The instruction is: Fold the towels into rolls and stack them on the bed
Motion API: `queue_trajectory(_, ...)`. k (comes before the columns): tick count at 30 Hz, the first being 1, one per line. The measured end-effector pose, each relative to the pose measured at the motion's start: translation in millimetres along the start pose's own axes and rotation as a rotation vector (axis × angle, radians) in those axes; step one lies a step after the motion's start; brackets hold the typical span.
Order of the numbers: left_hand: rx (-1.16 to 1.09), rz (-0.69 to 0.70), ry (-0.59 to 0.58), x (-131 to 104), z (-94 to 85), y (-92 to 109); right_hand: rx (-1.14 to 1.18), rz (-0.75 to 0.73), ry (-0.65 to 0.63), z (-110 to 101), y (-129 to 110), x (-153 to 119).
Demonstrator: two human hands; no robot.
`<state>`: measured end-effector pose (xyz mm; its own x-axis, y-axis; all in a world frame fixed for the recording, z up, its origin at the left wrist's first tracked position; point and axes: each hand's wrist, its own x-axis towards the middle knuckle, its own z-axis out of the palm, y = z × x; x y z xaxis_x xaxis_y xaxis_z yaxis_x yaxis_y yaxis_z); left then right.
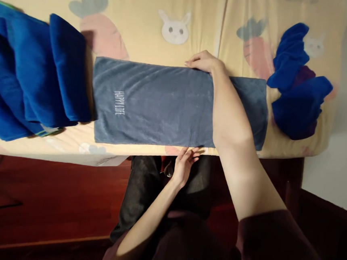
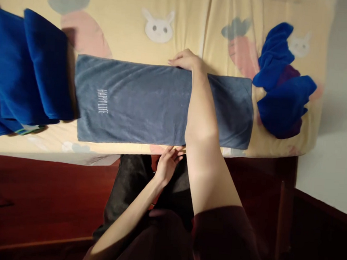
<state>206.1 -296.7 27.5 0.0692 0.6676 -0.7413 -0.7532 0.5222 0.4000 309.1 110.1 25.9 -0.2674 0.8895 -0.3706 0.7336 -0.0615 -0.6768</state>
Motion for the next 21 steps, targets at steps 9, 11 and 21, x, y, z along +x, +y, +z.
queue_trajectory(9,-0.217,-0.103,0.154,15,18.0,-3,-0.217,0.102,-0.163,-18,-30,-1)
queue_trajectory(11,-0.262,-0.098,0.190,12,17.1,-5,-0.121,0.087,-0.149,-17,-23,1)
queue_trajectory(21,-0.275,-0.118,0.156,11,14.2,1,-0.098,0.004,-0.086,-7,-26,-19)
